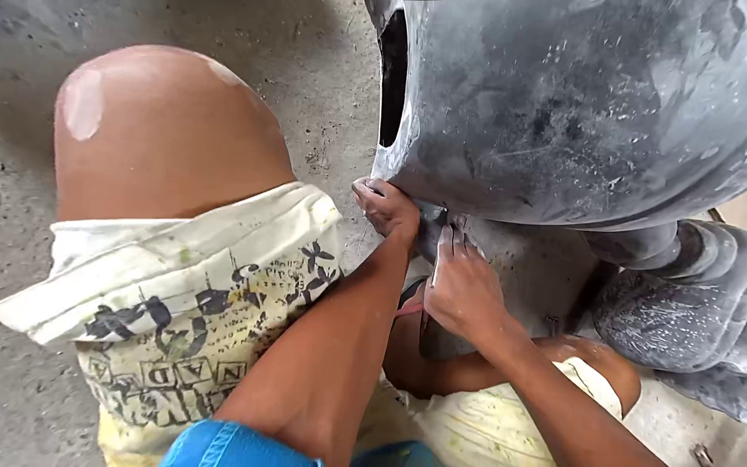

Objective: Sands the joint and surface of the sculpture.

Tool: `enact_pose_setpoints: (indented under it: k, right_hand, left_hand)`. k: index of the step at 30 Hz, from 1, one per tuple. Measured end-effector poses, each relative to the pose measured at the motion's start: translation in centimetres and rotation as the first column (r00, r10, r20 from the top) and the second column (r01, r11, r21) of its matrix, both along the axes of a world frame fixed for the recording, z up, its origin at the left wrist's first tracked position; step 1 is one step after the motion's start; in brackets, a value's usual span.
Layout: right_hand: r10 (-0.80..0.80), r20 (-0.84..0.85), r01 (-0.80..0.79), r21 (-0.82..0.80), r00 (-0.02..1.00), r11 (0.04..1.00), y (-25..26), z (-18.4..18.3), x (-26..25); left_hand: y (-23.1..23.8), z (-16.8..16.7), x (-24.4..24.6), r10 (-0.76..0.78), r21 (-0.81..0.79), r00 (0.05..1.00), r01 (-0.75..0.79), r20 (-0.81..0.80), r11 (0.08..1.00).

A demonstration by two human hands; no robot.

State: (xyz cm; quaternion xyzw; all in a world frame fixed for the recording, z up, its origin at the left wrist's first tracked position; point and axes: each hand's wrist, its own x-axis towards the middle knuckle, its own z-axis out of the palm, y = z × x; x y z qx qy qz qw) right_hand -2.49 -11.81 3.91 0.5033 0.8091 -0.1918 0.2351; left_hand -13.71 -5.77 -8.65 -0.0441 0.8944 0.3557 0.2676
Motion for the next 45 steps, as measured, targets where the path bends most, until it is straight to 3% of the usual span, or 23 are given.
enact_pose_setpoints:
  k: [5, 8, 11, 16, 21, 24, 26, 30, 35, 40, 45]
  right_hand:
    - [-0.059, -0.009, 0.058, -0.028, 0.998, 0.998, 0.0, 1.0, -0.1]
    - [-0.019, -0.020, 0.018, -0.032, 1.000, 0.999, 0.7, -0.4, 1.5]
    - [-0.079, -0.049, 0.078, -0.023, 0.996, 0.997, 1.4, -1.0, 1.0]
    - [-0.001, -0.056, -0.001, -0.032, 0.998, 0.999, 0.5, -0.5, 2.0]
    - [-0.034, -0.074, 0.031, -0.040, 0.997, 0.999, 1.5, 0.2, 1.7]
    - [0.009, -0.050, -0.013, -0.077, 0.999, 0.997, 2.2, -1.0, 2.9]
    - [-0.042, -0.084, 0.031, -0.122, 0.996, 0.992, 3.7, -1.8, 2.9]
    - [0.016, -0.069, -0.022, -0.086, 0.997, 0.996, 2.0, 0.0, 3.7]
    - [-0.012, -0.094, 0.003, -0.090, 0.996, 0.996, 3.7, -1.6, 2.3]
    - [0.024, -0.128, -0.046, -0.168, 0.991, 0.985, 2.3, 0.3, 6.4]
    - [0.010, -0.199, -0.049, -0.195, 0.980, 0.980, 5.3, -1.9, 4.9]
  left_hand:
    - [0.2, 0.3, 0.1, -0.009, 0.003, 1.000, 0.009, 0.028, 1.000]
    - [0.2, -0.8, 0.1, 0.007, -0.003, 1.000, -0.007, 0.003, 1.000]
    - [-0.2, 0.3, 0.2, 0.011, -0.014, 1.000, -0.011, 0.029, 1.000]
    - [0.2, 0.0, -0.2, 0.005, -0.011, 1.000, -0.004, 0.015, 1.000]
    - [0.0, 1.0, -0.1, -0.016, 0.009, 0.999, 0.016, 0.042, 1.000]
    - [0.3, 0.6, -0.3, -0.016, 0.000, 1.000, 0.016, 0.025, 1.000]
    - [-0.1, 0.7, 0.1, -0.010, -0.024, 0.999, 0.010, 0.034, 1.000]
    - [0.2, 0.3, -0.1, -0.028, 0.012, 1.000, 0.027, 0.008, 1.000]
    - [0.1, 1.0, -0.1, -0.021, -0.009, 0.998, 0.022, 0.058, 1.000]
    - [0.4, -1.5, 0.2, -0.003, 0.036, 0.999, 0.005, -0.052, 0.999]
    - [0.4, 0.6, -0.1, -0.014, -0.007, 0.999, 0.014, 0.041, 1.000]
